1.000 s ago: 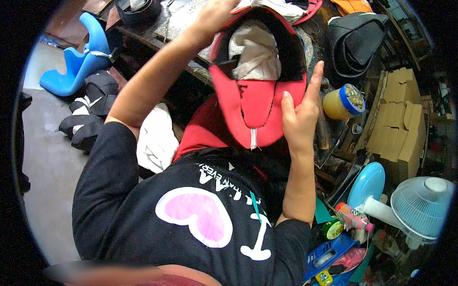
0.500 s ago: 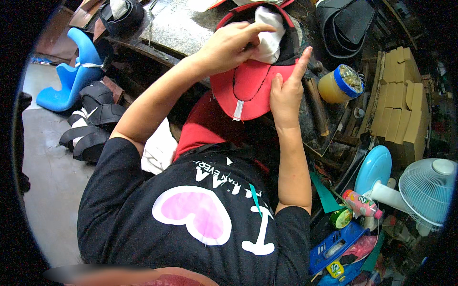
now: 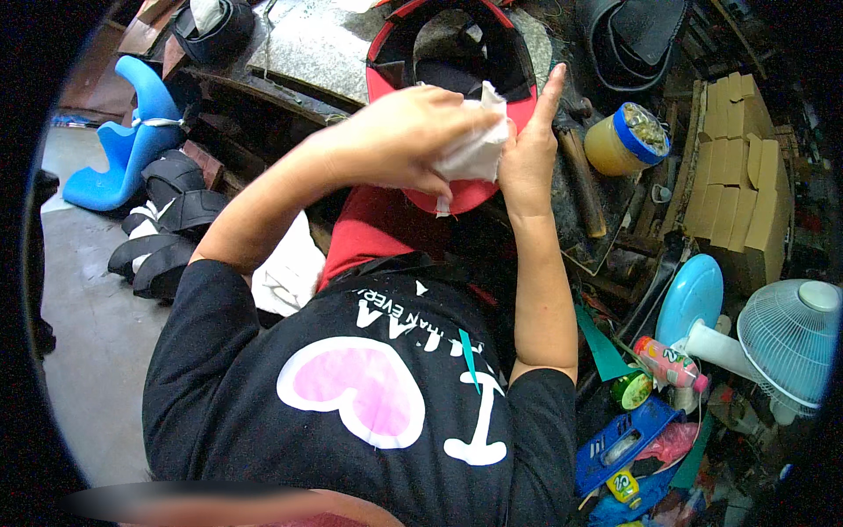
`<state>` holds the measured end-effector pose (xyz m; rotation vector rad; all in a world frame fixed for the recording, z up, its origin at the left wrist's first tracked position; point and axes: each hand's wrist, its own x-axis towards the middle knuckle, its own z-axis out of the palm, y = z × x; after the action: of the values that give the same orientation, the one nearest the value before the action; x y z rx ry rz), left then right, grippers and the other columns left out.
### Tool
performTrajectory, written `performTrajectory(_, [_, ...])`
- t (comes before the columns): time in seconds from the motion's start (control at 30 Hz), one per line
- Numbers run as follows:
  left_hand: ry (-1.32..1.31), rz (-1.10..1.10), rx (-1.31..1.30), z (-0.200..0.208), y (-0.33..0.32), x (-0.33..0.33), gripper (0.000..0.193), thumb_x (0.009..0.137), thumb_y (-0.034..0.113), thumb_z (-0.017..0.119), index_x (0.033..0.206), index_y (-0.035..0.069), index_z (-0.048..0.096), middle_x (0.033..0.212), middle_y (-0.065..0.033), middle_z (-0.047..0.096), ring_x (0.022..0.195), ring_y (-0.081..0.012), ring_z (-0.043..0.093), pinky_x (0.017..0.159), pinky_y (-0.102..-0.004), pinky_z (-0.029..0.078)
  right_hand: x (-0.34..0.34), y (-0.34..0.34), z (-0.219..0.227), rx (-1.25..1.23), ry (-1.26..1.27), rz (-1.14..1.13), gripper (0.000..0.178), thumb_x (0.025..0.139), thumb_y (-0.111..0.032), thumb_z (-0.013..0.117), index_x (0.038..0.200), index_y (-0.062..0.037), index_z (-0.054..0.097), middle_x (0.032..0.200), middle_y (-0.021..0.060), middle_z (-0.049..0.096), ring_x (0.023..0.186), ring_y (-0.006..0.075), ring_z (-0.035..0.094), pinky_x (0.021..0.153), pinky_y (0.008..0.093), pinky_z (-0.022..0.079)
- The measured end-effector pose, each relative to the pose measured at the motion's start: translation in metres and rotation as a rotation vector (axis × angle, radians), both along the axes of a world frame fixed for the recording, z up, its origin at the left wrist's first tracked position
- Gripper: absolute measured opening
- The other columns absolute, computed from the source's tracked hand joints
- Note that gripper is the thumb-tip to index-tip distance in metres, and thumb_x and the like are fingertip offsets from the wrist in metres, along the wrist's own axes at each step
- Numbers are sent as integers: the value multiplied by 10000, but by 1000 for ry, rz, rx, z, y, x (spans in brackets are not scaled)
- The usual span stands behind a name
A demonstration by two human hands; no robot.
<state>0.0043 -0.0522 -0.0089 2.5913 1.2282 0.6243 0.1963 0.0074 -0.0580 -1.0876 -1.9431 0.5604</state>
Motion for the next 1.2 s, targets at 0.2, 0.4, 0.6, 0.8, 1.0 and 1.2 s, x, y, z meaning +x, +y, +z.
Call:
performTrajectory(0.2, [-150, 58, 224, -19, -29, 29, 602, 747, 72, 690, 1333, 130, 565, 981, -121, 718, 934, -303, 701, 812, -384, 563, -1, 2, 4, -112, 11, -50, 915, 878, 27, 526, 1618, -198, 36, 818, 253, 680, 666, 340, 683, 636, 452, 525])
performTrajectory(0.4, [-92, -44, 0, 5, -40, 38, 747, 773, 154, 761, 1458, 118, 467, 1047, -151, 707, 978, -325, 697, 853, -435, 557, -7, 5, 11, -124, -16, -46, 914, 876, 14, 527, 1617, -204, 38, 793, 234, 673, 630, 330, 665, 612, 454, 524])
performTrajectory(0.6, [-572, -408, -217, 56, -26, 9, 359, 939, 198, 688, 1266, 65, 625, 945, -122, 712, 860, -222, 709, 763, -349, 550, -9, 0, 16, -71, -4, 47, 911, 901, 15, 562, 1614, -204, 40, 866, 267, 685, 701, 366, 696, 644, 463, 539])
performTrajectory(0.8, [-421, 343, 110, 26, 62, 1, 207, 947, 144, 613, 1124, 38, 621, 940, -183, 713, 893, -383, 697, 782, -439, 560, -6, 4, 8, 13, -38, 33, 931, 900, 0, 614, 1610, -160, 34, 1152, 333, 635, 948, 443, 694, 779, 464, 546])
performTrajectory(1.0, [-333, 405, -38, -35, 39, 3, 571, 815, 171, 730, 1312, 47, 479, 1024, -191, 706, 997, -374, 679, 862, -466, 541, -5, 7, 9, -21, 61, 53, 935, 870, -14, 646, 1608, -132, 83, 1371, 324, 533, 1032, 417, 674, 873, 452, 529])
performTrajectory(1.2, [-237, 570, -157, -25, 25, 18, 892, 740, 235, 812, 1488, 100, 344, 1163, -191, 662, 1072, -382, 646, 918, -450, 531, -7, -9, 42, 236, -8, 7, 748, 905, -134, 673, 1552, -103, 300, 965, 169, 643, 789, 258, 684, 750, 403, 548])
